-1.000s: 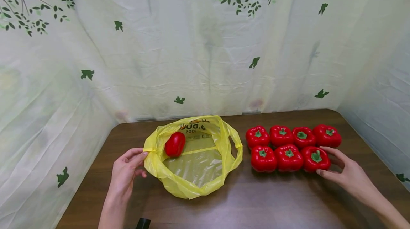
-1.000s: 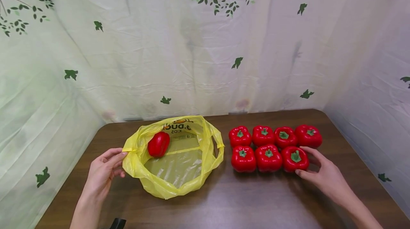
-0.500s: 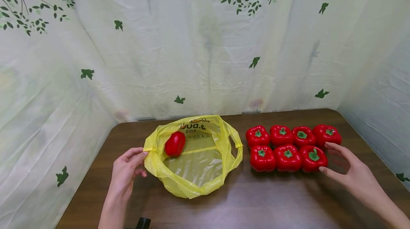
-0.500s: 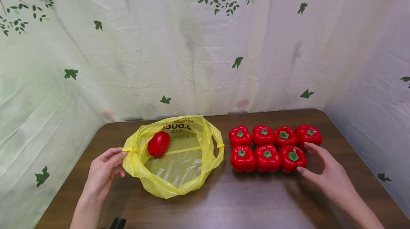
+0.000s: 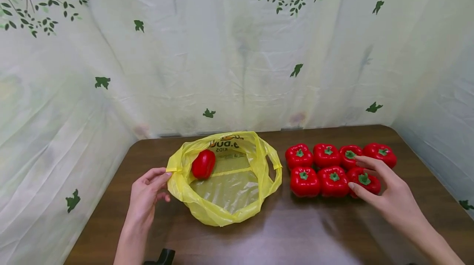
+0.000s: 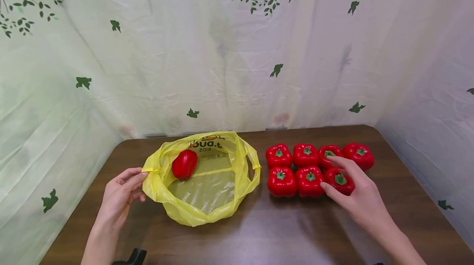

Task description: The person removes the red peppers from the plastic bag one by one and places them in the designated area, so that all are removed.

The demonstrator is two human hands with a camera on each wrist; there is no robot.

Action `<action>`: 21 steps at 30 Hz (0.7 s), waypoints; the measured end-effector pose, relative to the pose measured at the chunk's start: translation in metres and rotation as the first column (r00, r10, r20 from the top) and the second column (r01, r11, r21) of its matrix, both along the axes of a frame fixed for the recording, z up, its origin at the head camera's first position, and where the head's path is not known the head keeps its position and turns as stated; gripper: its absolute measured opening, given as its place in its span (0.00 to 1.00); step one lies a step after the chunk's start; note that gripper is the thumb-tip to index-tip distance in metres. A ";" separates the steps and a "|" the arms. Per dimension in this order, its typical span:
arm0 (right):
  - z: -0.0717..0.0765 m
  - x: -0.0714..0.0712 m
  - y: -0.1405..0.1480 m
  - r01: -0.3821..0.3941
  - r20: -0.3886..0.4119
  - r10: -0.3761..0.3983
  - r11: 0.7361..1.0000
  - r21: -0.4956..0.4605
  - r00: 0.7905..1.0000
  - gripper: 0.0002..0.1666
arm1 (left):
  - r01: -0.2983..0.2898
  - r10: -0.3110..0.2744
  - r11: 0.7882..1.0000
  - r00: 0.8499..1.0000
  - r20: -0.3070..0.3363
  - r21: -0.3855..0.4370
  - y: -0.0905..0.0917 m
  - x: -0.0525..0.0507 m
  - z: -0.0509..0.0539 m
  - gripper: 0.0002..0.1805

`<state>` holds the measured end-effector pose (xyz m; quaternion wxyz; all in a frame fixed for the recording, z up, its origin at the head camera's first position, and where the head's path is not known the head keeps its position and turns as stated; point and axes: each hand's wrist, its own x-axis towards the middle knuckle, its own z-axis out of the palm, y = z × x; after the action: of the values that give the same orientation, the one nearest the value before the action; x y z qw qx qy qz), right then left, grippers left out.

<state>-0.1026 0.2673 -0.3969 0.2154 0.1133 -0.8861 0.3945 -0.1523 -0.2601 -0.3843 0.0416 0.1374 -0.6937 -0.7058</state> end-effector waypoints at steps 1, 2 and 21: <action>0.002 -0.001 -0.005 -0.014 0.000 0.014 1.000 0.003 1.000 0.41 | -0.001 0.001 1.000 1.000 -0.001 0.001 0.000 0.000 0.000 0.11; 0.004 -0.002 -0.009 -0.031 -0.006 0.031 0.999 0.009 0.999 0.41 | -0.004 0.004 1.000 1.000 -0.004 0.003 0.001 0.000 0.001 0.11; 0.040 -0.041 -0.087 -0.447 0.075 0.441 0.876 0.179 0.894 0.36 | -0.028 0.029 0.999 0.999 -0.021 0.027 0.001 0.001 0.004 0.14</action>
<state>-0.1439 0.1805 -0.3566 0.0932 0.3274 -0.8734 0.3481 -0.1510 -0.2593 -0.3807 0.0572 0.1402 -0.6818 -0.7157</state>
